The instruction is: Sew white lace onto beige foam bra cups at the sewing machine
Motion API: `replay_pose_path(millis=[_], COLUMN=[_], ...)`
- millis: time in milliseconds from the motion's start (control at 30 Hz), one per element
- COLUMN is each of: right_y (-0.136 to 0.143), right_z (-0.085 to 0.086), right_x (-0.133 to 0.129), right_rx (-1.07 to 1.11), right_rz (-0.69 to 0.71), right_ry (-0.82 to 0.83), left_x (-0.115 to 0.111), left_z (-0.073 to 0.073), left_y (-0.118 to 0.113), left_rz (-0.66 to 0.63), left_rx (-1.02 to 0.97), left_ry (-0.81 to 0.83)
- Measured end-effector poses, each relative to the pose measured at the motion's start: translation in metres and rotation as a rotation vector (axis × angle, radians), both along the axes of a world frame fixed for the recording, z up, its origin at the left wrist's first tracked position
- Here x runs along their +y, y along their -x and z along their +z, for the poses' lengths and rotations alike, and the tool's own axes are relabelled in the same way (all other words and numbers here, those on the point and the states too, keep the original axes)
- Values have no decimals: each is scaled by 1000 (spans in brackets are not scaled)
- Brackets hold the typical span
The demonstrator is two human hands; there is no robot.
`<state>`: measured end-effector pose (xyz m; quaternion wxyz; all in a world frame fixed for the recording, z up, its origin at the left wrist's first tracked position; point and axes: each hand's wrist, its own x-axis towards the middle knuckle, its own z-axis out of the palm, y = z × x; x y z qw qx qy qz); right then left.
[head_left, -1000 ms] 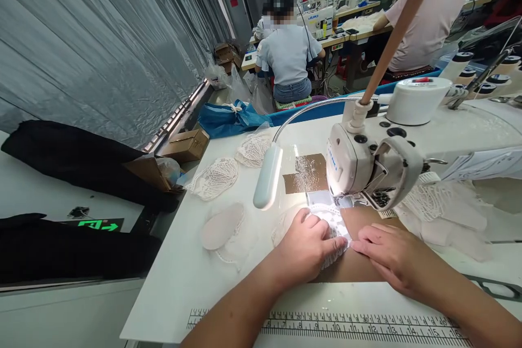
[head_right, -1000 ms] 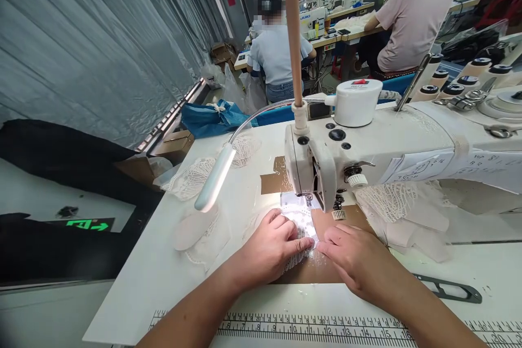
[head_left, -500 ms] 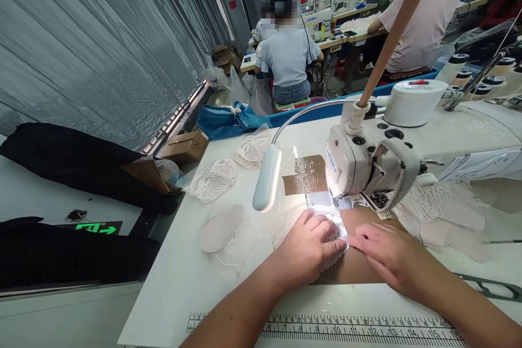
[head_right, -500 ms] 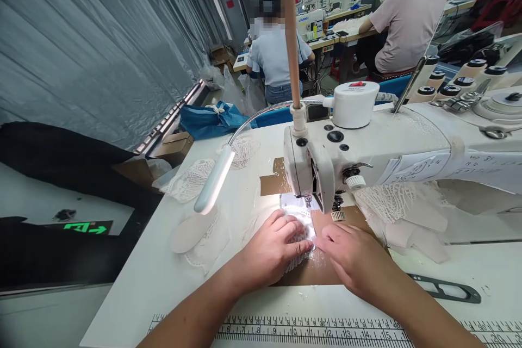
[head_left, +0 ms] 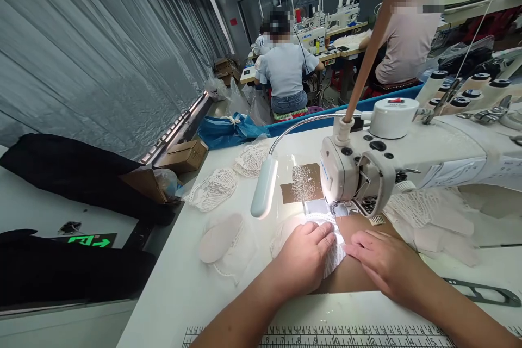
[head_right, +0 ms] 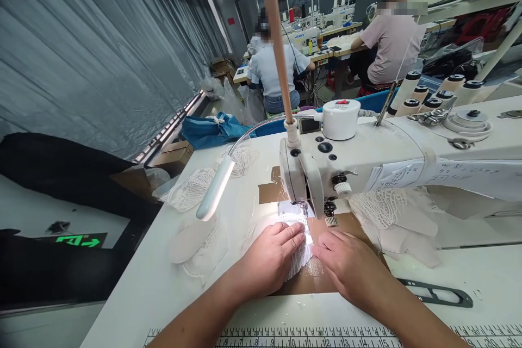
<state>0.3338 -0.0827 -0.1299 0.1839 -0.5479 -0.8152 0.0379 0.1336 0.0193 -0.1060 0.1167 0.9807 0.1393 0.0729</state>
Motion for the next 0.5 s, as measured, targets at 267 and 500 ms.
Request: replay_pose_path(millis=[267, 500], right_y=[3, 6], right_z=[3, -1], right_x=[5, 15], right_rx=[2, -87], right_rz=[-12, -98], right_ry=[-99, -122], left_x=[8, 30], left_z=[4, 2], left_y=[-2, -7], left_rz=[-2, -25], left_rx=[5, 26], left_ry=[1, -75])
